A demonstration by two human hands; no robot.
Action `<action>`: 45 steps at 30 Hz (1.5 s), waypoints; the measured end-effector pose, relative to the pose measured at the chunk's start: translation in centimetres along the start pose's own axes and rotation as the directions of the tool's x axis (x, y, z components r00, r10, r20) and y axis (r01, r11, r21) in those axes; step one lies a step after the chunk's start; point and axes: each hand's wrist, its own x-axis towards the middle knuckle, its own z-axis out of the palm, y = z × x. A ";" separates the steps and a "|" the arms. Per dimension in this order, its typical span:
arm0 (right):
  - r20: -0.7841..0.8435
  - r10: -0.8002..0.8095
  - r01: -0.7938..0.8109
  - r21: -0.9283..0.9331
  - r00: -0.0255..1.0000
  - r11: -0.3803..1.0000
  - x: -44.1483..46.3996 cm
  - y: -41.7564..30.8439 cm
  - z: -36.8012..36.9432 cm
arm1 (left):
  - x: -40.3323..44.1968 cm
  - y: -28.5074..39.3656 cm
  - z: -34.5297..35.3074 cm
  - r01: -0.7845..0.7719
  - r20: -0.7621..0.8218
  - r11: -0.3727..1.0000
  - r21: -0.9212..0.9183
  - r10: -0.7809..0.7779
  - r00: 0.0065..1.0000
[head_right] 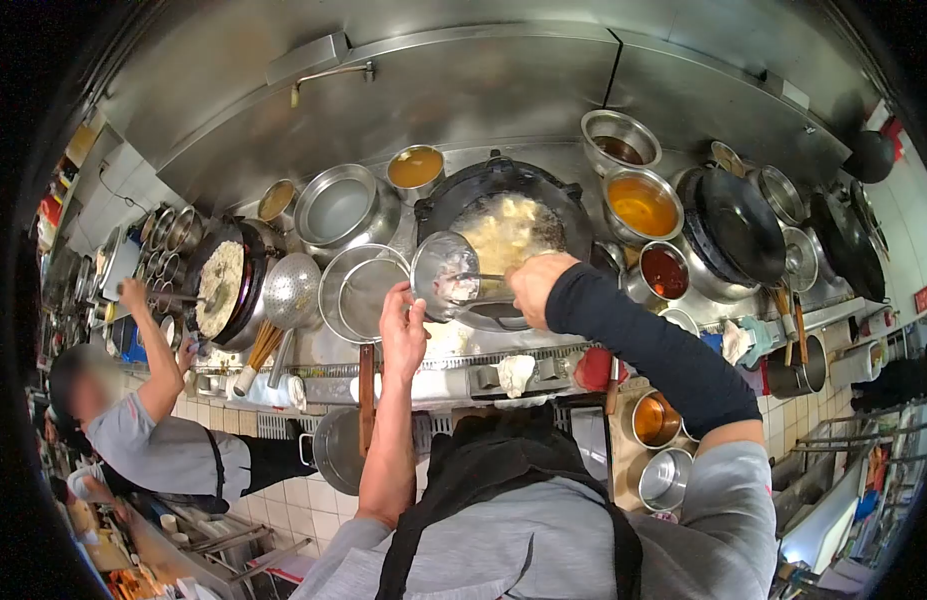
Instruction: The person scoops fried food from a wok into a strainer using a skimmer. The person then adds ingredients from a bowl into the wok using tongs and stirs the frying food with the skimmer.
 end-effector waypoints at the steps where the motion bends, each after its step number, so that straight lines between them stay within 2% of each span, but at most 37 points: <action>1: 0.008 -0.038 0.038 -0.020 0.999 0.999 0.7 0.5 1.2 | 0.1 -0.3 0.3 -0.034 -0.001 0.999 0.021 0.034 0.999; 5: 0.033 -0.039 0.039 -0.007 0.999 0.999 1.1 1.6 1.7 | 0.1 -0.7 1.1 -0.053 -0.020 0.989 0.140 0.057 0.998; 7: 0.062 -0.004 0.003 0.021 0.998 1.000 0.0 2.3 0.7 | 0.1 -1.9 1.4 0.018 -0.014 0.996 0.093 -0.017 1.000; 10: -0.046 0.058 -0.055 0.075 0.997 0.996 -1.9 3.2 -1.1 | 0.1 -3.5 1.8 0.097 -0.027 0.995 0.018 -0.096 0.995; 11: 0.021 0.065 -0.067 0.083 0.998 0.994 -2.0 3.8 -1.3 | 0.1 -3.7 1.8 0.116 -0.036 0.993 -0.007 -0.116 0.993; 14: 0.016 0.080 -0.081 0.217 0.997 0.973 -2.1 4.9 -1.3 | 0.3 -3.0 1.5 0.209 -0.002 0.971 -0.119 -0.211 0.978; 20: -0.089 0.042 -0.005 0.384 0.995 0.923 -2.0 5.2 -1.7 | 1.2 -4.4 2.7 0.199 -0.050 0.960 -0.195 -0.213 0.976; 23: -0.168 0.059 0.017 0.417 0.984 0.909 -1.6 5.3 -1.4 | 1.6 -4.2 2.6 0.330 0.027 0.906 -0.263 -0.335 0.942; 26: -0.098 0.021 0.021 0.403 0.995 0.915 0.1 5.2 0.0 | 1.8 -3.3 2.4 0.368 0.048 0.848 -0.382 -0.380 0.924; 27: -0.038 0.039 -0.030 0.225 0.999 0.974 0.6 5.0 0.7 | 1.6 -3.1 2.2 0.375 0.050 0.843 -0.387 -0.386 0.921; 30: -0.027 0.103 -0.097 0.161 0.994 0.982 1.4 5.2 1.7 | 1.7 -3.1 2.2 0.383 0.063 0.833 -0.399 -0.392 0.918; 31: -0.064 0.100 -0.089 0.157 0.993 0.984 1.2 5.1 1.3 | 1.6 -3.2 2.1 0.384 0.068 0.833 -0.399 -0.391 0.918; 34: -0.032 0.122 -0.115 0.154 0.992 0.981 1.0 4.6 0.1 | 1.4 -3.3 2.0 0.377 0.074 0.841 -0.387 -0.379 0.922; 37: -0.092 0.052 -0.028 0.250 0.994 0.968 1.2 5.4 0.6 | 1.1 -3.6 2.2 0.357 0.061 0.855 -0.377 -0.362 0.930; 41: -0.075 0.064 -0.045 0.228 0.995 0.973 0.3 5.3 -0.9 | 1.3 -4.4 2.2 0.336 0.058 0.866 -0.369 -0.340 0.939; 45: -0.092 0.103 -0.077 0.253 0.990 0.964 -1.1 5.6 -3.8 | 1.4 -4.7 1.8 0.388 0.067 0.852 -0.351 -0.390 0.918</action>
